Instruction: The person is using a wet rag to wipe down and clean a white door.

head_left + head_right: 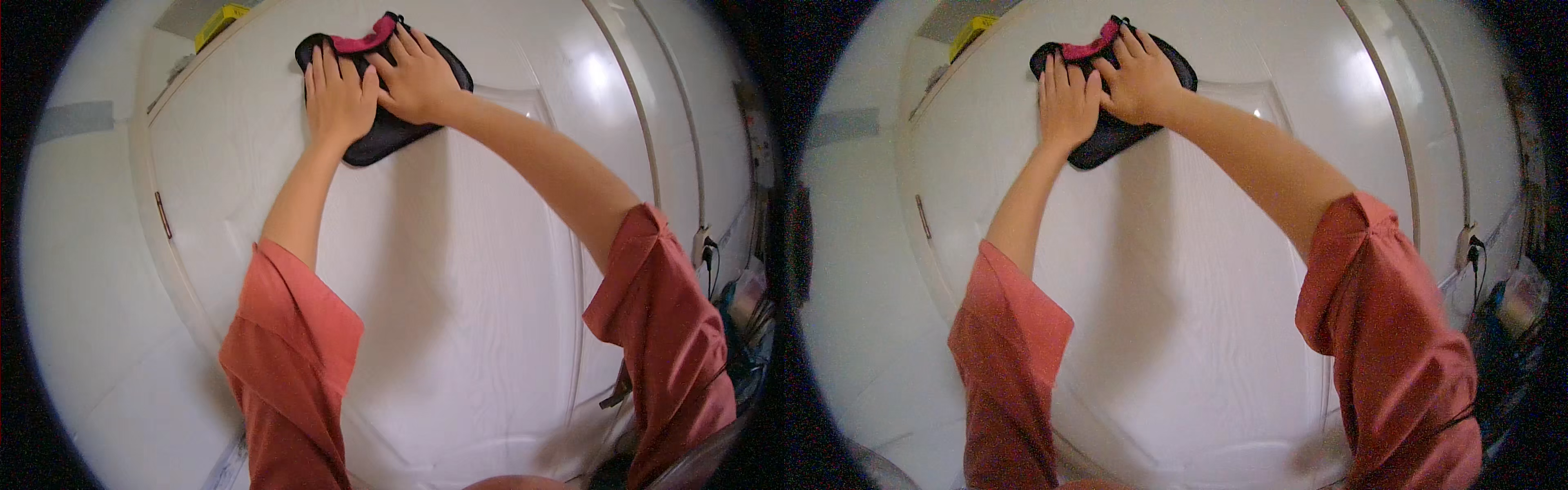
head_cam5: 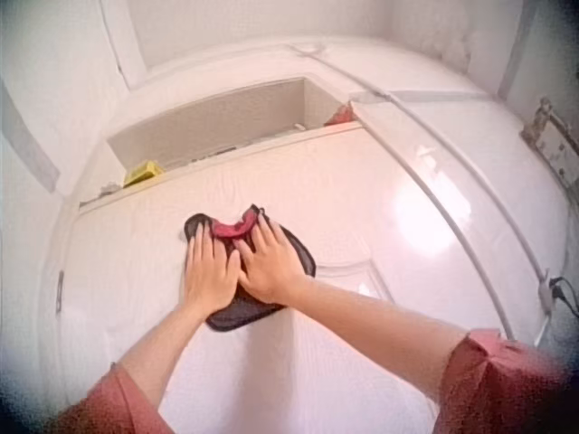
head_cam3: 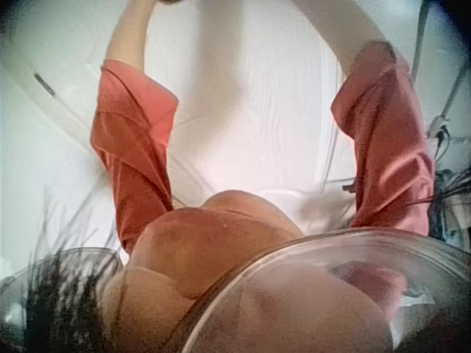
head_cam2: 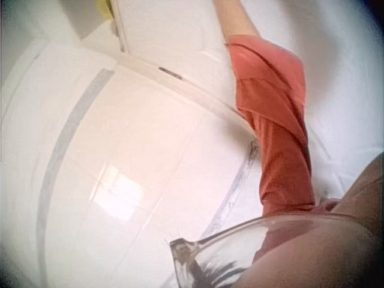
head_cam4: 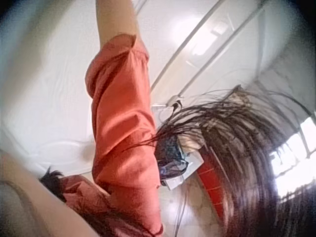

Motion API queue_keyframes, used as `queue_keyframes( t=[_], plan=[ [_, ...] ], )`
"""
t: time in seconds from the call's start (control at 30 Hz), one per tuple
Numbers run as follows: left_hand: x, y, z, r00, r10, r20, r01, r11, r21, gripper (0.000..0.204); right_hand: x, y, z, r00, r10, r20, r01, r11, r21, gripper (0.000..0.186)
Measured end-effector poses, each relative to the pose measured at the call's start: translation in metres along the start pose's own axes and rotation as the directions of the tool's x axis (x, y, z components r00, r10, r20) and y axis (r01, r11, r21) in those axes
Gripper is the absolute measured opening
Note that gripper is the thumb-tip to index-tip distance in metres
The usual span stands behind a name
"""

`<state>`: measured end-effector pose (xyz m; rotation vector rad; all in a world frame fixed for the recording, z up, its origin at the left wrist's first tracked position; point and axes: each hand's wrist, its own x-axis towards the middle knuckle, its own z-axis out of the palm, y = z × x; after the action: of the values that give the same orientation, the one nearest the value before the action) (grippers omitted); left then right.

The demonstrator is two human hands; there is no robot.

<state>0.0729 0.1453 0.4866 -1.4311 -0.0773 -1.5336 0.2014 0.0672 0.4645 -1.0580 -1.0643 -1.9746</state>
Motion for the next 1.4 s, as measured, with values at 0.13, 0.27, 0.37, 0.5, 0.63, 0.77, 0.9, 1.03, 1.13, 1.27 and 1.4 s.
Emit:
queue_keyframes(
  t=[0.13,0.27,0.37,0.5,0.63,0.77,0.9,1.03,1.13,1.27,1.4],
  plan=[
    [0.007,-0.022,0.011,0.99,0.096,0.104,-0.111,0.982,0.151,0.053,0.013,0.007,0.001,0.996,-0.09,0.02,0.09,0.996,-0.004,0.052],
    [0.01,-0.027,0.019,0.998,0.058,0.025,-0.06,0.995,0.086,0.05,0.017,0.005,-0.003,0.998,-0.068,0.016,0.067,0.993,0.102,0.058],
    [0.007,-0.028,0.023,0.997,0.083,0.002,-0.083,0.99,0.113,0.049,0.015,0.004,-0.005,0.999,-0.044,0.014,0.042,0.991,0.125,0.056],
    [0.0,-0.035,0.023,0.994,0.104,0.042,-0.11,0.973,0.202,0.049,0.008,-0.001,0.001,0.998,-0.017,-0.067,0.028,0.985,0.172,0.053],
    [-0.01,0.013,-0.001,0.998,-0.025,0.049,0.023,0.999,0.03,0.049,-0.015,0.006,0.004,0.979,-0.077,-0.188,0.112,0.976,0.189,0.049],
    [-0.032,0.017,-0.022,0.999,-0.017,0.039,0.017,1.0,0.004,0.046,-0.025,-0.014,-0.005,0.986,-0.117,-0.117,0.148,0.942,0.301,0.047],
    [-0.046,0.042,-0.032,0.994,-0.069,0.087,0.074,0.996,-0.055,0.044,-0.045,-0.012,-0.014,0.984,-0.142,-0.108,0.17,0.931,0.323,0.047],
    [-0.06,0.057,-0.047,0.997,-0.06,0.054,0.061,0.998,-0.028,0.046,-0.06,-0.023,-0.034,0.982,-0.138,-0.13,0.173,0.935,0.309,0.045],
    [-0.072,0.067,-0.058,0.994,-0.091,0.064,0.093,0.995,-0.035,0.049,-0.071,-0.032,-0.052,0.992,-0.121,0.021,0.105,0.928,0.357,0.046],
    [-0.092,0.084,-0.068,0.992,-0.082,0.099,0.091,0.992,-0.084,0.051,-0.095,-0.04,-0.062,0.992,-0.128,-0.014,0.127,0.948,0.293,0.048],
    [-0.118,0.106,-0.082,0.975,-0.152,0.159,0.169,0.98,-0.101,0.055,-0.122,-0.055,-0.076,0.993,-0.096,0.067,0.068,0.939,0.337,0.047]
  ],
)
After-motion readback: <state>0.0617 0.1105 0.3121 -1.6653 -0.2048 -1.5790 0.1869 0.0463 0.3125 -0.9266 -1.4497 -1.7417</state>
